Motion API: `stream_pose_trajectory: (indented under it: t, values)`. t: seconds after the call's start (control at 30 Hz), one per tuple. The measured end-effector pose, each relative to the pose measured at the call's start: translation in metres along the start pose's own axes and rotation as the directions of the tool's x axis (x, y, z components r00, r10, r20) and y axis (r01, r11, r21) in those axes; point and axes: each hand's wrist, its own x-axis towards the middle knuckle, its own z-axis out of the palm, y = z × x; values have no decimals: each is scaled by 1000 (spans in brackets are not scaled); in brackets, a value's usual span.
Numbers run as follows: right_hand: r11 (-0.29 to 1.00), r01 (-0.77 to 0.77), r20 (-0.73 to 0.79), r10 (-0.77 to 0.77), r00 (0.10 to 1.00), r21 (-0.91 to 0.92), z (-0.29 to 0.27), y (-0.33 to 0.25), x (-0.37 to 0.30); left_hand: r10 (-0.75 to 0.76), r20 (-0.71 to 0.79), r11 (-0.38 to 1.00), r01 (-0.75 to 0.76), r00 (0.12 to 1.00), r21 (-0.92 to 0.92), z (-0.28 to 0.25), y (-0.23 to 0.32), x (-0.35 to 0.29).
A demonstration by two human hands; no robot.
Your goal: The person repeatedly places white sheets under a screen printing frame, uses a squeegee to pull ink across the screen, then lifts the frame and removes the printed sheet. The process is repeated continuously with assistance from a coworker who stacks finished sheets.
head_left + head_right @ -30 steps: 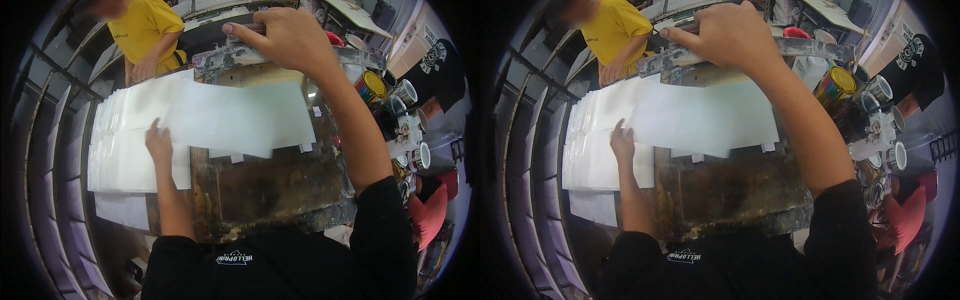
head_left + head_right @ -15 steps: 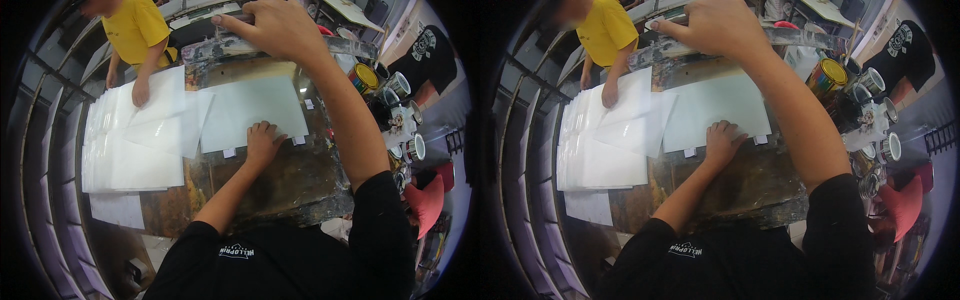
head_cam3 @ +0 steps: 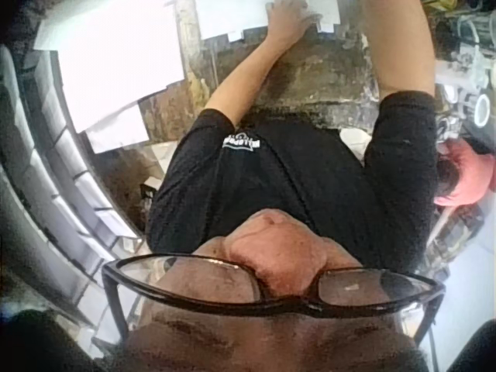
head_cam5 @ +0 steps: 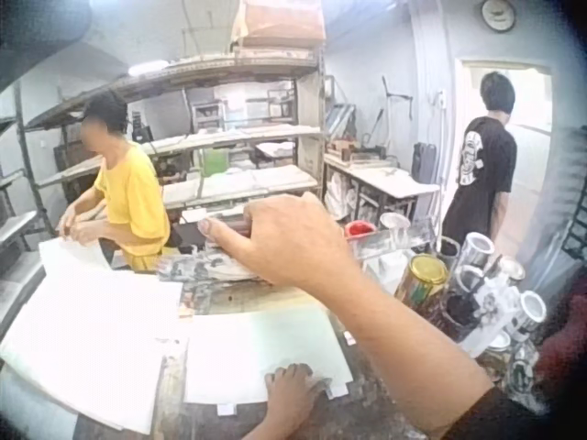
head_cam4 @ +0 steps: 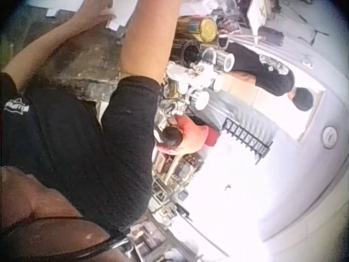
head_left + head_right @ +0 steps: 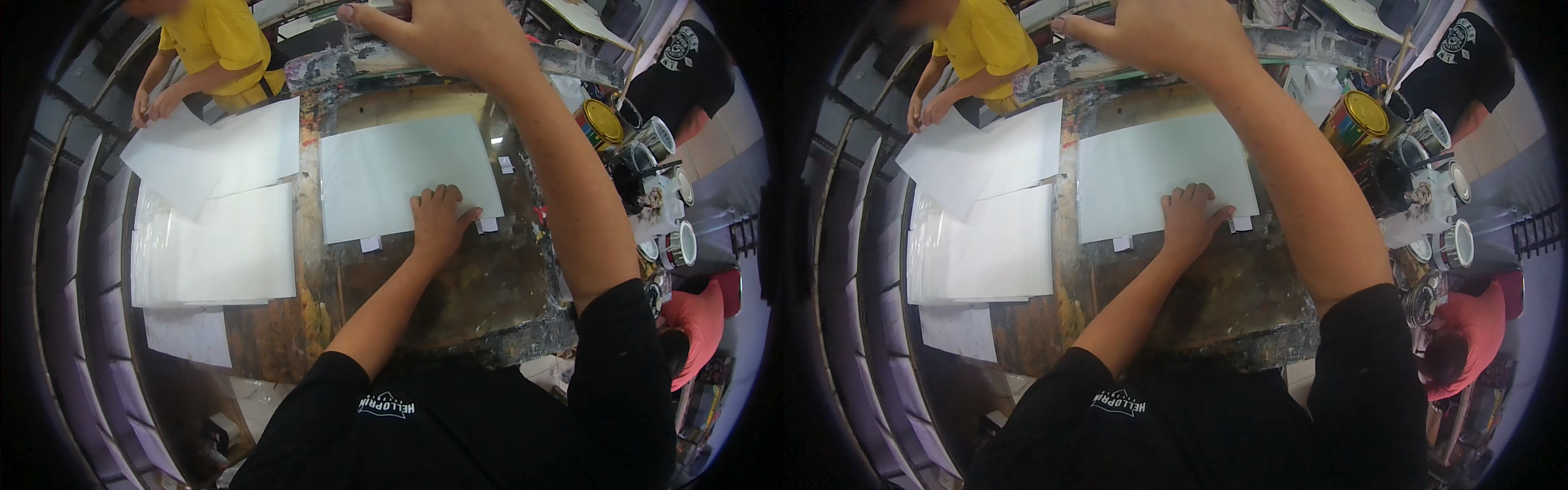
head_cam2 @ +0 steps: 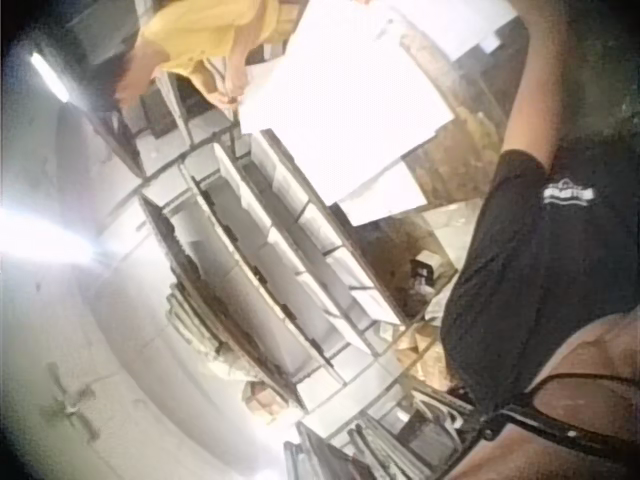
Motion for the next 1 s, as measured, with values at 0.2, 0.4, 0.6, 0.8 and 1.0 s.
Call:
stream_pose_trajectory:
  t: [0.2,0.4,0.6,0.8,1.0]
  values:
    - [984,160,-267,-174,948,-72,27,13,-8,-41,37,995,37,998,97,6,4,7]
    - [993,107,-173,-115,978,-53,32,13,-13,-38,-3,991,38,999,131,13,-3,9]
    - [993,106,-145,-112,983,-46,28,9,-16,-76,-197,987,47,977,-153,3,0,20]
    - [994,106,-179,-111,978,-33,26,13,-8,35,74,999,-36,997,7,-6,-9,8]
    - [999,42,-36,-42,998,-9,11,3,-2,93,242,972,-140,966,188,-21,-2,-22]
